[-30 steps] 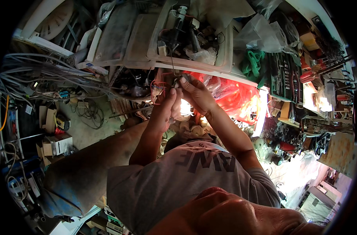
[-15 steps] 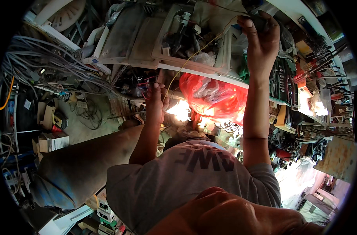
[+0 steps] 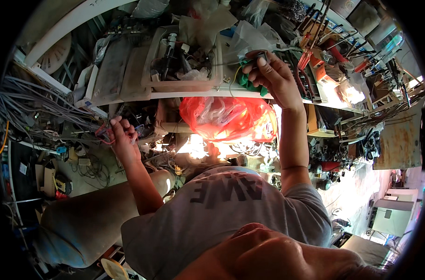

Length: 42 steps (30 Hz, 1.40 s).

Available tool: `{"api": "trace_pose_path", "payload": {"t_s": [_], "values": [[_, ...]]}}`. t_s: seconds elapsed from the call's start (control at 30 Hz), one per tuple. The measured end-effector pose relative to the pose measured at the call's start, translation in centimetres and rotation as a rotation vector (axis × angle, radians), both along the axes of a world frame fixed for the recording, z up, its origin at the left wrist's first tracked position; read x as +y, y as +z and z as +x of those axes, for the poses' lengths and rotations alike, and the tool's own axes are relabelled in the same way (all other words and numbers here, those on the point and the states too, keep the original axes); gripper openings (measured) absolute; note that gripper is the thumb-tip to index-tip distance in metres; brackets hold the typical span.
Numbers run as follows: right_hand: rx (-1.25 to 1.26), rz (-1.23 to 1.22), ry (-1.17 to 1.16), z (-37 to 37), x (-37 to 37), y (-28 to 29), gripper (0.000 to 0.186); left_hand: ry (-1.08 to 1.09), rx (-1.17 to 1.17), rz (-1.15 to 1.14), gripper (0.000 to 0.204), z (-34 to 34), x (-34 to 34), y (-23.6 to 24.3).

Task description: The person handles various electronic components and wires at a workbench, retrieving parts from plastic bags and a storage tray while using pliers to manipulate connections.

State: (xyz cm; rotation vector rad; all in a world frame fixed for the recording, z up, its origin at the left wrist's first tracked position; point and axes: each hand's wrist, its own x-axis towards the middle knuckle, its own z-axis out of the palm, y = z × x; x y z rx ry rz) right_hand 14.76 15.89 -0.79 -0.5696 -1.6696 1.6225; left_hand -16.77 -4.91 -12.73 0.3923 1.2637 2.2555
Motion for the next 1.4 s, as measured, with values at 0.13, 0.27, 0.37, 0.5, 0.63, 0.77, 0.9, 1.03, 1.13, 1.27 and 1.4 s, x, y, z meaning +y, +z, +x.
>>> {"api": "trace_pose_path", "payload": {"t_s": [0.13,0.27,0.37,0.5,0.63,0.77,0.9,1.03,1.13,1.27,1.4], "values": [[-0.185,0.143,0.134,0.8,-2.1,1.0,0.030,-0.176,0.087,-0.072,0.031,6.3,3.0,5.4],[-0.242,0.165,0.297,0.3,-4.1,1.7,0.024,-0.554,0.225,0.020,0.030,11.2,6.7,6.0],[-0.213,0.151,0.283,0.7,-5.2,1.4,0.017,-0.852,0.149,-0.025,0.027,14.2,7.8,5.6],[-0.276,0.362,0.138,2.5,-4.9,-0.6,0.017,-1.030,0.140,-0.021,0.024,15.9,7.4,4.8],[-0.506,0.545,0.135,4.5,-5.8,0.2,0.021,-1.077,0.192,-0.113,0.020,16.8,5.9,6.6],[-0.638,0.755,0.150,6.5,-7.4,1.3,0.022,-1.443,0.261,-0.346,0.026,16.4,5.2,7.5],[-0.783,0.941,0.144,8.2,-8.2,2.4,0.021,-1.386,0.524,-0.454,0.030,17.7,4.6,8.9],[-0.850,1.141,0.185,9.3,-8.4,2.5,0.022,-1.390,0.595,-0.511,0.035,18.4,4.7,8.7],[-0.858,1.175,0.224,9.8,-8.8,3.1,0.021,-1.318,0.691,-0.490,0.031,19.9,3.9,9.3],[-0.685,1.230,0.264,11.0,-11.1,4.5,0.019,-1.406,0.886,-0.379,0.033,19.9,2.2,11.2],[-0.713,1.229,0.410,13.5,-13.8,6.8,0.026,-1.528,1.144,-0.189,0.028,21.0,-0.1,15.1]]}}
